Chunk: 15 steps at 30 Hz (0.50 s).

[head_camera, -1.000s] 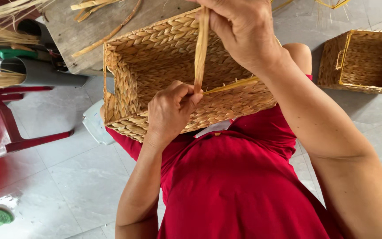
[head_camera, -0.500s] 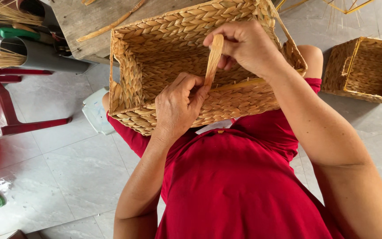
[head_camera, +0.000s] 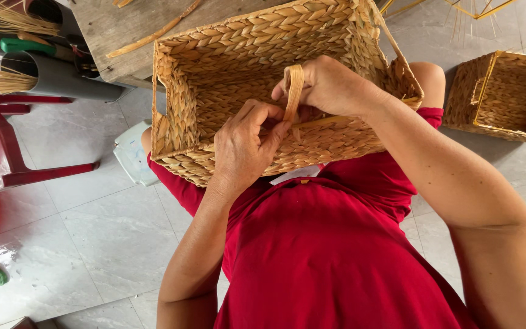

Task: The person sits on the floor with a woven water hyacinth basket on their lap and weaves a flat palm-leaf strip along the basket's rim by hand, tucking and pulling the strip to bind the edge, working around the rim.

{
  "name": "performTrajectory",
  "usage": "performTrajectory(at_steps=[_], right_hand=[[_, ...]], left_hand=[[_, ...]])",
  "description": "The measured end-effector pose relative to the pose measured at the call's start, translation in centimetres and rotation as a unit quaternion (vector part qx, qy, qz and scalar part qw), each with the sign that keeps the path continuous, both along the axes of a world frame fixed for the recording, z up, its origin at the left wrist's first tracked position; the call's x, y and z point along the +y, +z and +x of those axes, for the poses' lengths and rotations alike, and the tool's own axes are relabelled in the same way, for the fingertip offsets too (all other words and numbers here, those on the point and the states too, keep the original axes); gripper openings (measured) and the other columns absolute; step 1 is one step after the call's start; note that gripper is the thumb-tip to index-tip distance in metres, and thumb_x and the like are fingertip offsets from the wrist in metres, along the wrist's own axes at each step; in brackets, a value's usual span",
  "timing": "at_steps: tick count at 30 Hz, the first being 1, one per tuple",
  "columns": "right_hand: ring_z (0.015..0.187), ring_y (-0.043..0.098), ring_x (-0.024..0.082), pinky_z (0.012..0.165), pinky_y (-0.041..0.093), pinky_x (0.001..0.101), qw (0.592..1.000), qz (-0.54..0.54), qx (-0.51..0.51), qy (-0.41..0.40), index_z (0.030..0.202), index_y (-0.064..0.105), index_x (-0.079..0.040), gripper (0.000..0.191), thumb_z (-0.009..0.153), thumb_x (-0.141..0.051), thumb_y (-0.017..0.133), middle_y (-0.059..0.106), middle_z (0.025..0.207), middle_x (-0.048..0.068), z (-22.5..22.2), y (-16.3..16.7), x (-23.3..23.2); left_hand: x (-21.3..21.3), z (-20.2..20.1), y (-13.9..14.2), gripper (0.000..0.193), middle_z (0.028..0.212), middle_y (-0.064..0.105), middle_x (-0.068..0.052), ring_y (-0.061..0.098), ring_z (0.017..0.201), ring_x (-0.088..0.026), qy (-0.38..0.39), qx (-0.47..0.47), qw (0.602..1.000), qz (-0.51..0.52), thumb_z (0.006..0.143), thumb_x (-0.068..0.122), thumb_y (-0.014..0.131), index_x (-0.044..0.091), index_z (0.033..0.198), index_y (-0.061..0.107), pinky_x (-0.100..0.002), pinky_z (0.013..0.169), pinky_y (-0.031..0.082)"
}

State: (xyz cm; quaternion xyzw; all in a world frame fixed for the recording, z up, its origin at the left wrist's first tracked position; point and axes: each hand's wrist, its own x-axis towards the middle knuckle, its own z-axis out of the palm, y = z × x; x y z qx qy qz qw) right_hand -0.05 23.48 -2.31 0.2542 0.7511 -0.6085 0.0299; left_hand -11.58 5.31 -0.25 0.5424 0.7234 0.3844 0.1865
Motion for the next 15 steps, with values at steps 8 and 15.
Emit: performTrajectory(at_steps=[8,15], right_hand=[[0.086,0.069,0.023,0.079,0.053,0.0415,0.951,0.302,-0.022,0.070,0.110,0.070,-0.006,0.011,0.102,-0.013,0.070,0.070,0.097,0.008,3.5,3.8,-0.5],[0.092,0.060,0.024,0.082,0.049,0.0408,0.882,0.455,0.119,-0.006,0.100,0.070,-0.013,0.019,0.085,-0.016,0.081,0.061,0.099,0.002,6.4,2.0,-5.8]], left_hand=[[0.3,0.0,-0.6,0.019,0.088,0.067,-0.002,0.070,0.083,-0.027,0.008,0.060,0.997,-0.038,0.096,0.031,0.074,0.012,0.095,0.073,-0.043,0.074,0.052],[0.8,-0.4,-0.3,0.015,0.088,0.069,-0.004,0.069,0.082,-0.030,-0.010,0.049,0.995,-0.091,0.096,0.027,0.071,0.012,0.093,0.070,-0.045,0.070,0.051]])
